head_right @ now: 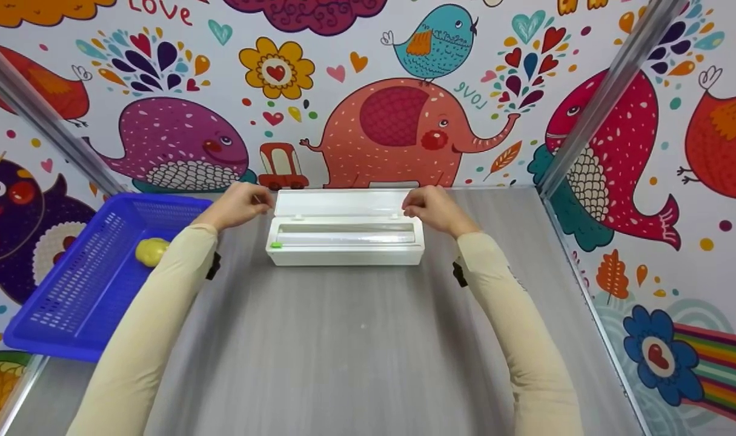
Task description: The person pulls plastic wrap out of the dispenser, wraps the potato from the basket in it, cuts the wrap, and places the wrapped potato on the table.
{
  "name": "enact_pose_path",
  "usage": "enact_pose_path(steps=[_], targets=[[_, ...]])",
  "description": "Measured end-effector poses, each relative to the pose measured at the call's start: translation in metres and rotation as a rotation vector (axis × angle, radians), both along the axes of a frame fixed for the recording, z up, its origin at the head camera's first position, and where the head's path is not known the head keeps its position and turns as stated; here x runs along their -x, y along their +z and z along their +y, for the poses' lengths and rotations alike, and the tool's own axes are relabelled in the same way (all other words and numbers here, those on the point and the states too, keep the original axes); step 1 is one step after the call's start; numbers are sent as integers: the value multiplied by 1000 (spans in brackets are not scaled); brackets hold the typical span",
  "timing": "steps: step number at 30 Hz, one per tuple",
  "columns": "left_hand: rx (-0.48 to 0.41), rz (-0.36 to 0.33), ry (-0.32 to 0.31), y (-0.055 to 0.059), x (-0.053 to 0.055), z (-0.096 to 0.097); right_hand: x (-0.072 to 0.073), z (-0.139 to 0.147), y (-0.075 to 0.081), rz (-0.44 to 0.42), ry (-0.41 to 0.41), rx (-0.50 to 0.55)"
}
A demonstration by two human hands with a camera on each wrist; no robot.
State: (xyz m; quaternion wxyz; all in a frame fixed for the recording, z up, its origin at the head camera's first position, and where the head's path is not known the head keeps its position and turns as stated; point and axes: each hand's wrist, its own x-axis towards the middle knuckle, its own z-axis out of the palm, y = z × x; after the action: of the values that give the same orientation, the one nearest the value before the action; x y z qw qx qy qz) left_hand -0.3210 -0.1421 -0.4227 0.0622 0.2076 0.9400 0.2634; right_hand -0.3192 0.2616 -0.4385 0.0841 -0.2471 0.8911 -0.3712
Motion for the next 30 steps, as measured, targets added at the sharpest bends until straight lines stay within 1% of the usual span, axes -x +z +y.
enact_pose_path(steps=[3, 10, 18, 25, 30], targets=[[3, -19, -2, 1, 1, -1, -1, 0, 2, -3, 11, 2], [11, -14, -8, 6, 0, -1, -3, 1, 11, -19, 3, -31], [-9, -16, -8, 10, 0, 1, -6, 4, 16, -7, 1, -33], [0, -9, -8, 14, -2, 1, -5, 4, 19, 9, 28, -24], [6, 6, -5, 19, -3, 0, -6, 3, 24, 32, 20, -31]])
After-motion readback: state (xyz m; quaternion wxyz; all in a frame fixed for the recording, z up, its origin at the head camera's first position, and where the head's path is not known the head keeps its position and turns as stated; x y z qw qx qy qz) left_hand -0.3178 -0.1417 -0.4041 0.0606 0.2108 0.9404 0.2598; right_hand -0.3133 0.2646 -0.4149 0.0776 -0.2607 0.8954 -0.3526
